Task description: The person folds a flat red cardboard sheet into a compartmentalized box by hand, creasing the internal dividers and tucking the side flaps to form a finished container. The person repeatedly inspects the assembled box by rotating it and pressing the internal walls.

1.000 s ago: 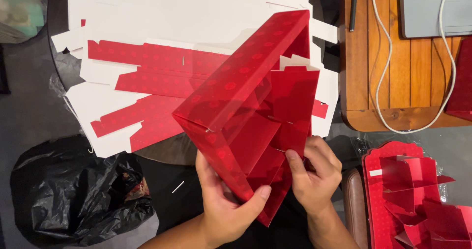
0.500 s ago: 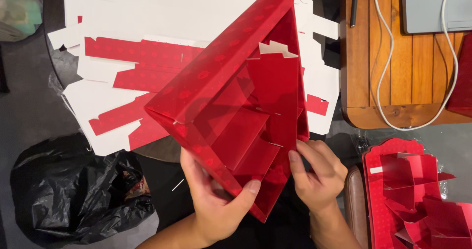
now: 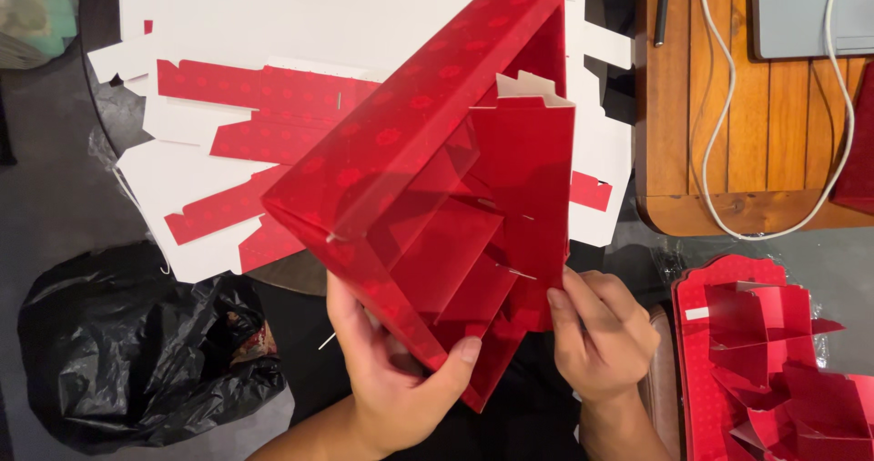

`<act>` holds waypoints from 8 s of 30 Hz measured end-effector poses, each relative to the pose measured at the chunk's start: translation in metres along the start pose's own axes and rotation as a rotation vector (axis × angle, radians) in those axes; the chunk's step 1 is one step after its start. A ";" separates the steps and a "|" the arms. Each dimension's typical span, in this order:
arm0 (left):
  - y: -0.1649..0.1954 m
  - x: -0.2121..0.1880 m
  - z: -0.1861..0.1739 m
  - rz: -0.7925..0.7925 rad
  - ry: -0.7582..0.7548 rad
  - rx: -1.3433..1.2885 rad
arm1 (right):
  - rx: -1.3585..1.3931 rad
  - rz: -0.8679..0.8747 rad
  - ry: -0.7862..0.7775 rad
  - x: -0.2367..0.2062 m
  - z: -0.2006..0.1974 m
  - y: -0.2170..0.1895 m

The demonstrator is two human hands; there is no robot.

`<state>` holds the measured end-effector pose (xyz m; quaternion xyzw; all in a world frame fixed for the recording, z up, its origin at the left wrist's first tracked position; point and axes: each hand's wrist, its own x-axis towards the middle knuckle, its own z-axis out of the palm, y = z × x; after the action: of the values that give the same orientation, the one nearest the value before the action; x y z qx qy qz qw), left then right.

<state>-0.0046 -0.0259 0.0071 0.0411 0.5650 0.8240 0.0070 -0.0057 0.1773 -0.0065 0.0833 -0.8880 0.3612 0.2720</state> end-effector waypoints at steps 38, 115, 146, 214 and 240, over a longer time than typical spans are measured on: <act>0.005 0.019 0.006 0.037 0.003 -0.031 | 0.105 0.128 -0.510 0.033 -0.004 0.006; -0.032 -0.011 0.011 0.015 -0.147 0.037 | 0.002 0.144 -0.151 0.053 -0.012 -0.004; -0.041 -0.015 0.008 0.046 -0.163 0.077 | 0.053 -0.006 -0.365 0.065 -0.019 -0.003; -0.056 0.098 -0.031 -0.094 0.096 -0.024 | 0.099 -0.113 -0.490 0.064 0.029 0.047; -0.067 0.087 -0.053 0.399 -0.369 1.172 | 0.099 -0.167 -0.598 0.060 0.067 0.059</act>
<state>-0.0976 -0.0461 -0.0694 0.2834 0.8922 0.3439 -0.0727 -0.1049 0.1767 -0.0482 0.2717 -0.9001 0.3398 0.0230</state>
